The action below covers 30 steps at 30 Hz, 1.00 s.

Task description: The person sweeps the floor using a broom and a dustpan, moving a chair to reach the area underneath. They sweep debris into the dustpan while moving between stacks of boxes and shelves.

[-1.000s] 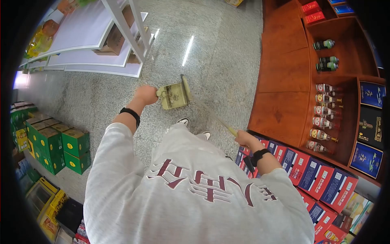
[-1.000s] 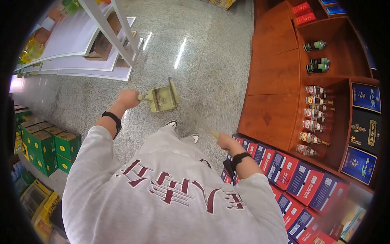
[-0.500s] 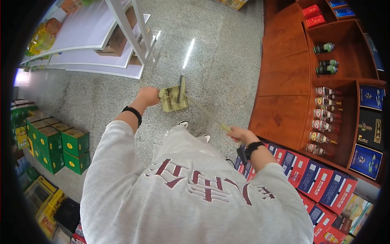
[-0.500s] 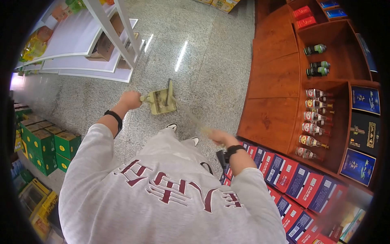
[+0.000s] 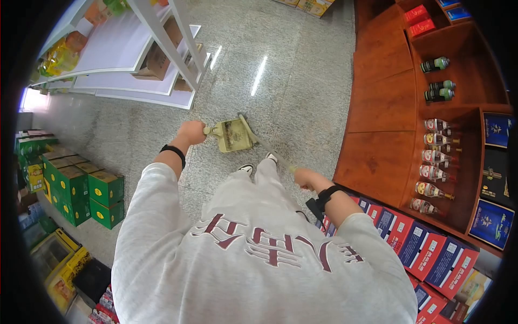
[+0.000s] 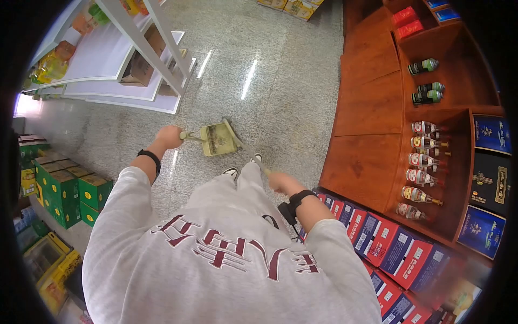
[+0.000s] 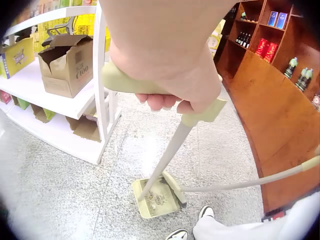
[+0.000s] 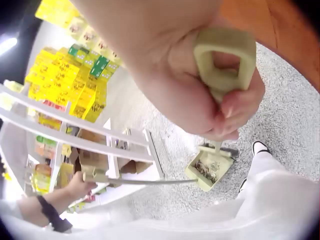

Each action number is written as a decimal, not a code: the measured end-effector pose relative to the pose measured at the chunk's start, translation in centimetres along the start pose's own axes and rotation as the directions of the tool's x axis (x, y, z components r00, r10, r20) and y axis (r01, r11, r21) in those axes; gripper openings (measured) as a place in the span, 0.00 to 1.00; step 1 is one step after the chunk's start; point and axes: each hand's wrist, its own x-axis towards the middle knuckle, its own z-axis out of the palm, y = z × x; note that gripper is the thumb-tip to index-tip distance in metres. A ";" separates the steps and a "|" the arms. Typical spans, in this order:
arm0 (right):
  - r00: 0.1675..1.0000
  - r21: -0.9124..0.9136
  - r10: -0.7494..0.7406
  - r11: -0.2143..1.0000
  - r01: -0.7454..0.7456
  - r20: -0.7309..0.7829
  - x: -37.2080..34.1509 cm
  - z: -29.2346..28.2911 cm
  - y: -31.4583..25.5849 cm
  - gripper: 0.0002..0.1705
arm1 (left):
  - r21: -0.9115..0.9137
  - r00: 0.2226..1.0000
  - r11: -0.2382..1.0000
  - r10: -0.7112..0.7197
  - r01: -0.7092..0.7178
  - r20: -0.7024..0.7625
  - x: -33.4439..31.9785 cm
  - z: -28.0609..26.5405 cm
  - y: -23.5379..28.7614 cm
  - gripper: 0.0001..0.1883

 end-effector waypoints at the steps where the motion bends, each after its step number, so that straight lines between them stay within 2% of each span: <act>1: 0.997 0.041 -0.045 0.998 0.042 0.066 1.4 -0.2 1.7 0.07 | -0.012 1.000 1.000 -0.017 0.017 0.004 -0.1 -0.3 0.3 0.11; 2: 0.987 0.080 -0.091 0.994 0.081 0.129 2.6 -0.6 3.8 0.07 | -0.011 1.000 1.000 -0.019 0.019 0.003 -0.1 -0.3 0.6 0.11; 3: 0.987 0.077 -0.093 0.993 0.084 0.128 1.8 -1.6 5.3 0.07 | -0.009 1.000 1.000 -0.022 0.022 -0.007 -0.1 -0.4 0.7 0.11; 5: 0.958 0.308 -0.269 0.924 0.227 0.102 -1.3 -3.6 8.4 0.10 | -0.007 0.999 0.999 -0.038 0.038 -0.020 -0.3 -0.2 0.7 0.11; 7: 0.977 0.259 -0.199 0.950 0.174 0.073 1.4 -3.1 14.3 0.11 | 0.095 0.999 0.995 0.008 -0.004 -0.041 0.0 0.3 0.3 0.10; 8: 0.981 0.233 -0.196 0.954 0.189 0.008 -0.2 -3.8 15.3 0.10 | 0.097 0.999 0.995 -0.006 0.010 -0.042 -0.4 0.1 0.4 0.10; 9: 0.980 0.207 -0.193 0.958 0.201 -0.055 -2.5 -4.9 15.8 0.09 | 0.039 0.997 0.998 -0.049 0.051 -0.060 -0.8 0.1 0.8 0.09; 10: 0.978 0.197 -0.202 0.958 0.207 -0.047 -3.5 -5.3 16.5 0.09 | -0.022 0.993 0.996 -0.093 0.092 -0.072 -1.4 0.3 1.3 0.09; 11: 0.972 0.227 -0.186 0.950 0.215 -0.142 -4.1 -5.8 17.2 0.10 | -0.028 0.991 0.994 -0.111 0.110 -0.070 -1.9 0.4 1.8 0.09; 12: 0.957 0.253 -0.168 0.940 0.227 -0.235 -4.2 -6.4 17.8 0.10 | -0.089 0.973 0.975 -0.212 0.204 -0.089 -2.5 0.5 2.2 0.09; 13: 0.957 0.237 -0.185 0.942 0.238 -0.224 -3.1 -6.9 18.8 0.10 | -0.149 0.945 0.943 -0.312 0.296 -0.100 -3.2 0.6 2.6 0.09; 14: 0.941 0.157 -0.197 0.956 0.246 -0.275 -1.3 -7.2 19.8 0.10 | -0.154 0.937 0.935 -0.335 0.319 -0.096 -4.0 0.8 3.1 0.09; 15: 0.921 0.078 -0.213 0.965 0.250 -0.327 0.2 -7.6 20.2 0.11 | -0.202 0.897 0.890 -0.433 0.410 -0.088 -4.7 0.8 3.6 0.10; 16: 0.921 0.064 -0.228 0.963 0.260 -0.316 1.4 -8.3 19.8 0.11 | -0.248 0.848 0.834 -0.524 0.494 -0.073 -5.3 1.0 3.9 0.11; 18: 0.833 -0.214 -0.341 0.938 0.272 -0.436 3.9 -10.6 17.8 0.13 | -0.309 0.802 0.777 -0.593 0.549 -0.067 -6.3 1.8 3.8 0.11; 20: 0.892 -0.173 -0.231 0.969 0.176 -0.389 5.2 -13.9 13.8 0.13 | -0.380 0.747 0.707 -0.662 0.596 -0.060 -7.0 2.3 3.7 0.12; 22: 0.812 -0.318 -0.321 0.931 0.177 -0.487 5.7 -16.7 9.4 0.12 | -0.438 0.693 0.641 -0.719 0.630 -0.057 -7.5 1.9 3.4 0.14; 27: 0.766 -0.407 -0.368 0.901 0.153 -0.527 7.8 -22.6 -2.5 0.09 | -0.471 0.685 0.607 -0.728 0.640 -0.008 -7.4 1.7 0.2 0.14; 30: 0.814 -0.501 -0.367 0.859 0.109 -0.451 10.3 -24.1 -9.1 0.08 | -0.475 0.673 0.589 -0.739 0.654 0.011 -7.4 2.5 -2.7 0.14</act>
